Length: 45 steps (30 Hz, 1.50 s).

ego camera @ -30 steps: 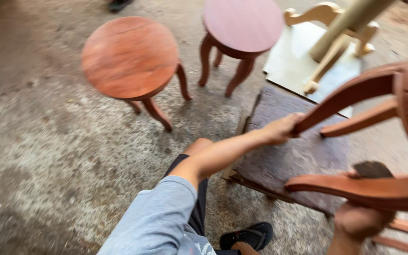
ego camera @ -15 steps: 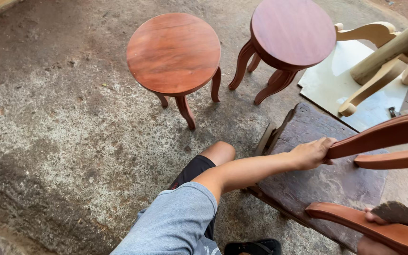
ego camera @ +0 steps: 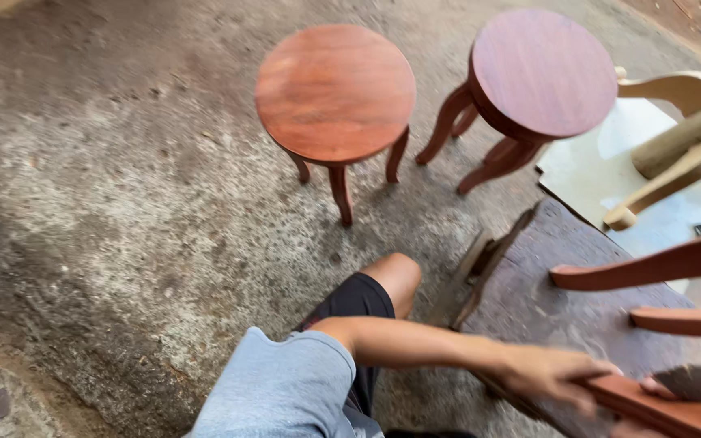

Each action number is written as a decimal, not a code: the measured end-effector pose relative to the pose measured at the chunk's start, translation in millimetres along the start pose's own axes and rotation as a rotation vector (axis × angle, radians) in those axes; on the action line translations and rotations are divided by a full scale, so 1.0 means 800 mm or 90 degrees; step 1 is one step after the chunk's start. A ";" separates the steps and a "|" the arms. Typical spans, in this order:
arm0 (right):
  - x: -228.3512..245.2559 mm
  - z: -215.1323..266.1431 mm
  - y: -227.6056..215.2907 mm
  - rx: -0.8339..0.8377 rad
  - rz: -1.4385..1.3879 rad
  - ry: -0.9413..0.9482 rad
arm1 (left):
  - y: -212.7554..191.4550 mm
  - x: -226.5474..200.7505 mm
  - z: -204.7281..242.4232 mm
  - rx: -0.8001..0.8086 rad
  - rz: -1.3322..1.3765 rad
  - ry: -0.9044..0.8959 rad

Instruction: The person sands and polishes several wooden stools using a piece of sandpaper. They handle the stools one by one, rubbing the circular seats and curved legs by hand to smooth the wood surfaces.

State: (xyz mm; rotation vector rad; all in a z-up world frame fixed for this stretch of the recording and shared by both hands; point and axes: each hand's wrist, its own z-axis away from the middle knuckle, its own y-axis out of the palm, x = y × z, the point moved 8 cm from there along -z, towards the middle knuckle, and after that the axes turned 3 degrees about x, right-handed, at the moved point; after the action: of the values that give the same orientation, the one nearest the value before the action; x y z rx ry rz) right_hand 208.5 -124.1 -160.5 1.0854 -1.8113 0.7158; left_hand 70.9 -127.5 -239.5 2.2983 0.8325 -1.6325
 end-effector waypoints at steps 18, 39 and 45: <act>0.061 0.052 0.024 -0.021 0.188 -0.071 | -0.087 0.016 0.033 -0.084 -0.236 -0.177; 0.059 0.053 0.086 0.123 -0.441 0.114 | -0.106 -0.030 0.080 -0.281 -0.239 -0.073; 0.066 0.056 0.079 0.118 -0.393 0.061 | -0.107 -0.026 0.081 -0.273 -0.228 -0.095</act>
State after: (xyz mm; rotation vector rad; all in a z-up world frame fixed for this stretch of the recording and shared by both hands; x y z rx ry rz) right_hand 122.2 -151.7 -135.2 1.6012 -1.2372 0.5483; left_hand -33.2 -94.9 -231.1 1.7881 1.4569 -1.5365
